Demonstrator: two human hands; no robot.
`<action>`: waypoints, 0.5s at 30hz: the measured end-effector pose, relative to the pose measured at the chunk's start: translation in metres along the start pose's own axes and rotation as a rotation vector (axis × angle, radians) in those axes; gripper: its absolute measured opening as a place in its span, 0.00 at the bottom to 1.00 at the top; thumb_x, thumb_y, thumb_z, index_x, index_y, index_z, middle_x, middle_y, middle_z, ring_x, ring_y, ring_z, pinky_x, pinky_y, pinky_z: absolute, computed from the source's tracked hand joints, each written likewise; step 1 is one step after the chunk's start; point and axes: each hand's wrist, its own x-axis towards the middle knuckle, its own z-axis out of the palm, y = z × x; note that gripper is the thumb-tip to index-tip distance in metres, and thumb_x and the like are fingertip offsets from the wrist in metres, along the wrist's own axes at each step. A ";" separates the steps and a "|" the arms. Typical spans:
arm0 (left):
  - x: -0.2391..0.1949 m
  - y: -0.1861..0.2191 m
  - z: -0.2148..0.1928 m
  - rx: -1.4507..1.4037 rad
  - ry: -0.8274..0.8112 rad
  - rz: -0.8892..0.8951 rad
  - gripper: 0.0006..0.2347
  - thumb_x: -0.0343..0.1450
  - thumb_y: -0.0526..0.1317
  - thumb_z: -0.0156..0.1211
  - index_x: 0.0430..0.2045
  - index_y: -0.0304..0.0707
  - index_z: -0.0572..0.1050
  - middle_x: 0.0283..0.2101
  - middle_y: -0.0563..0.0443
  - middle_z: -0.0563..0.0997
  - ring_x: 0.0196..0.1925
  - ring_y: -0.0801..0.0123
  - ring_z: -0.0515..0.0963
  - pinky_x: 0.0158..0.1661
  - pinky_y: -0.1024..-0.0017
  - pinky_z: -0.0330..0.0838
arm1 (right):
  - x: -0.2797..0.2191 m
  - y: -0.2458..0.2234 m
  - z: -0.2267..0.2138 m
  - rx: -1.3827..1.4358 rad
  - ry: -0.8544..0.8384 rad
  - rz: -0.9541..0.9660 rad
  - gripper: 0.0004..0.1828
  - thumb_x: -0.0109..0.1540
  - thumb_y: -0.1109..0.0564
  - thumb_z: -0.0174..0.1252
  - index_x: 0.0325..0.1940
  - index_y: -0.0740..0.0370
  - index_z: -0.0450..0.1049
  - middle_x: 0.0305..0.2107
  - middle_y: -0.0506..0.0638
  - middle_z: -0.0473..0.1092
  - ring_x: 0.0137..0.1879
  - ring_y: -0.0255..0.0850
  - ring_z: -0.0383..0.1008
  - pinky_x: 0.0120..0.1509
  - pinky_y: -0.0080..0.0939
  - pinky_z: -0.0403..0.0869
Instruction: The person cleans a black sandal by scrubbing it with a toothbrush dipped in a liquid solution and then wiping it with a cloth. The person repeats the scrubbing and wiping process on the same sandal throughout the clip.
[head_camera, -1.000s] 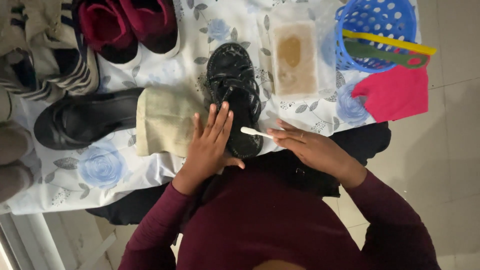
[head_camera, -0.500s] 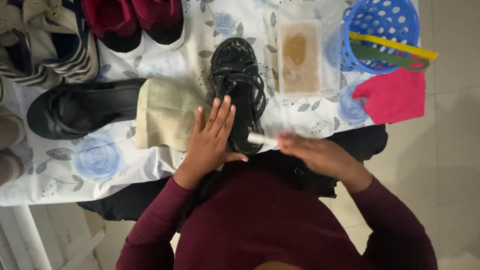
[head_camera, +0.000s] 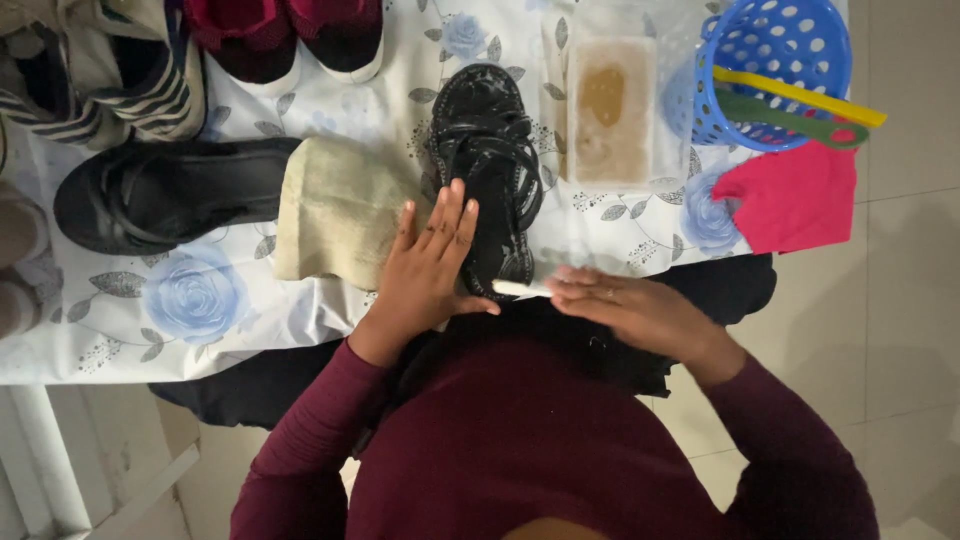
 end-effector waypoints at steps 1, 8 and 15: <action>-0.001 0.000 0.000 0.001 -0.001 -0.004 0.61 0.51 0.73 0.66 0.75 0.35 0.47 0.79 0.38 0.44 0.80 0.51 0.48 0.72 0.43 0.36 | -0.005 0.005 -0.005 0.002 -0.002 -0.003 0.34 0.58 0.79 0.41 0.63 0.58 0.73 0.66 0.49 0.68 0.73 0.45 0.65 0.78 0.46 0.62; -0.002 0.001 -0.005 -0.066 -0.007 -0.003 0.61 0.52 0.72 0.67 0.76 0.35 0.44 0.79 0.39 0.43 0.80 0.52 0.45 0.72 0.42 0.36 | 0.010 0.004 -0.004 -0.057 0.048 0.036 0.29 0.62 0.76 0.44 0.61 0.56 0.75 0.64 0.48 0.70 0.72 0.46 0.67 0.76 0.45 0.66; -0.003 -0.003 -0.003 -0.112 0.026 0.019 0.59 0.55 0.71 0.65 0.75 0.34 0.43 0.79 0.39 0.44 0.80 0.52 0.46 0.71 0.40 0.36 | 0.009 0.010 -0.022 -0.160 0.017 0.064 0.33 0.59 0.79 0.45 0.61 0.56 0.75 0.65 0.47 0.70 0.72 0.45 0.66 0.76 0.45 0.65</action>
